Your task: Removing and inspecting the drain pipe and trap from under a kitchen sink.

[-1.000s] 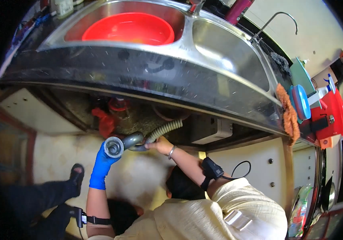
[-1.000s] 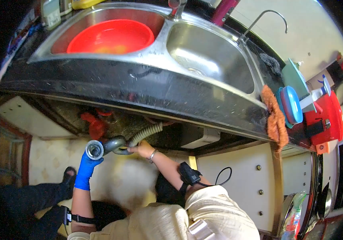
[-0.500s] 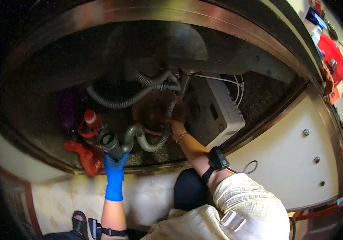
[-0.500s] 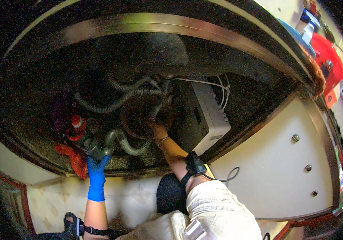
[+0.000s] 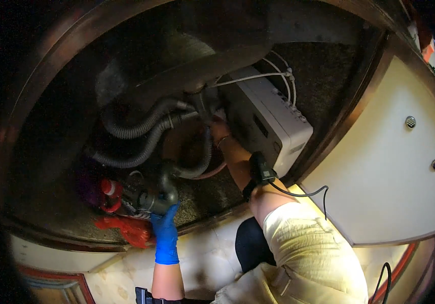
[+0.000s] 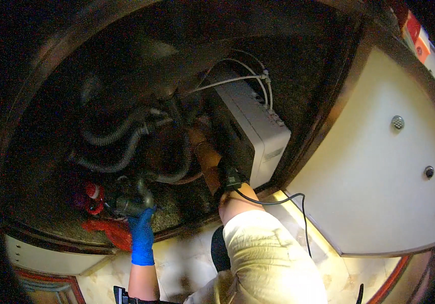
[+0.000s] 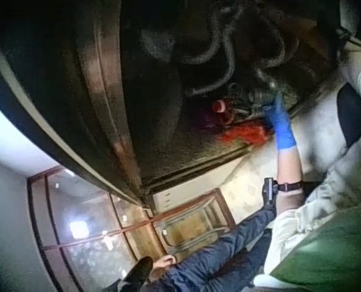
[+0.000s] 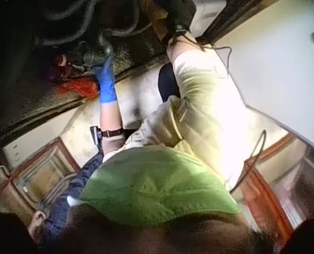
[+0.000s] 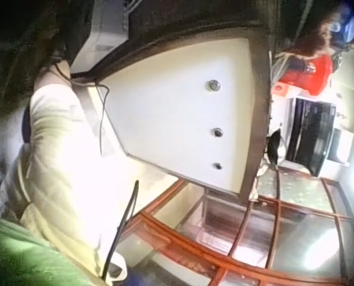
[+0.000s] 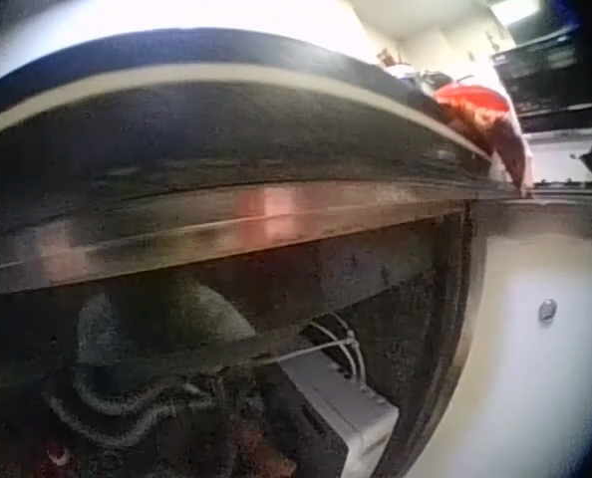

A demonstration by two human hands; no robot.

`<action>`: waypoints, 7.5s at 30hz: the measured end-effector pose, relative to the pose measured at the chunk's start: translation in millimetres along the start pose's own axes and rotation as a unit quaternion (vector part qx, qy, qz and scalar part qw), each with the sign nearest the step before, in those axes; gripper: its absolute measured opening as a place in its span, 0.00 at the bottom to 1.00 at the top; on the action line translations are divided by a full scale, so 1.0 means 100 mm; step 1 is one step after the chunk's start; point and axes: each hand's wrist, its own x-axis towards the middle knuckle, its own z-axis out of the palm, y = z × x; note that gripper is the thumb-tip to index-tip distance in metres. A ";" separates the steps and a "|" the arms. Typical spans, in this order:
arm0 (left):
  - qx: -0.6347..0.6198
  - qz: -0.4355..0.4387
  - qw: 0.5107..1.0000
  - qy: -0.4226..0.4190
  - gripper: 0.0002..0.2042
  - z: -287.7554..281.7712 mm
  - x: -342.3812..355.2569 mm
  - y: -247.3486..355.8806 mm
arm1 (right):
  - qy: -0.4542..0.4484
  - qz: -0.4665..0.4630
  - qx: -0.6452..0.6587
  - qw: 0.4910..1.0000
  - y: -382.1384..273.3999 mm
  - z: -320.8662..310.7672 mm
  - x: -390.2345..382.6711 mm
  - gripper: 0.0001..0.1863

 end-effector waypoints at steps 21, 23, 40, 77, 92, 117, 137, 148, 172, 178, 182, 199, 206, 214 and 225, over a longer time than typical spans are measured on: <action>0.028 -0.001 0.999 -0.029 0.19 0.37 0.08 0.04 | 0.024 0.083 0.201 0.976 -0.29 0.01 0.11 0.24; 0.154 0.059 0.985 -0.047 0.19 0.31 0.10 0.00 | 0.027 0.094 0.215 0.972 -0.34 0.03 0.17 0.24; 0.000 0.033 0.997 -0.064 0.18 0.69 0.09 0.05 | 0.072 0.207 0.312 0.924 -0.16 0.12 -0.32 0.24; -0.009 -0.087 0.992 -0.088 0.16 0.40 0.31 -0.42 | 0.201 0.082 -0.028 0.976 -0.53 0.21 0.14 0.18; 0.305 0.075 0.933 -0.176 0.15 0.76 0.54 -0.49 | 0.152 -0.008 -0.252 0.956 0.85 0.79 0.33 0.20; 0.381 0.060 0.888 -0.251 0.20 1.41 0.76 -0.19 | -0.117 -0.104 -0.295 0.943 -0.47 -0.28 -0.94 0.44; 0.068 -0.139 0.986 -0.067 0.18 -0.78 -0.69 -0.58 | 0.154 -0.140 -0.280 0.937 -0.07 0.31 -0.44 0.36; 0.072 -0.198 0.977 -0.032 0.16 -1.22 -1.04 -0.83 | 0.160 -0.084 -0.215 0.960 -0.43 0.39 -0.58 0.43; 0.546 0.308 0.754 -0.198 0.11 0.85 0.62 -0.18 | 0.030 -0.132 -0.135 0.982 -0.39 0.25 -0.54 0.45; 0.604 0.318 0.722 -0.115 0.14 0.11 1.24 -0.98 | 0.027 -0.085 -0.013 0.996 -0.57 0.38 -0.58 0.43; 0.565 0.218 0.780 -0.158 0.16 0.56 1.27 -0.88 | 0.065 -0.123 -0.122 0.983 -0.36 0.16 -0.50 0.45; 0.548 0.379 0.711 -0.224 0.20 0.79 1.67 -0.66 | 0.075 -0.129 -0.157 0.976 -0.27 0.33 -0.36 0.41; 0.231 0.076 0.947 -0.211 0.20 1.30 1.18 -0.42 | -0.001 -0.147 -0.094 0.985 -0.35 0.13 -0.41 0.38; 0.263 0.050 0.932 -0.246 0.19 1.22 1.69 -0.91 | -0.115 -0.059 -0.115 0.985 -0.64 0.19 -0.47 0.37; 0.493 0.190 0.811 -0.251 0.20 0.60 1.38 -0.97 | -0.057 -0.230 -0.293 0.926 -0.40 0.18 -0.24 0.40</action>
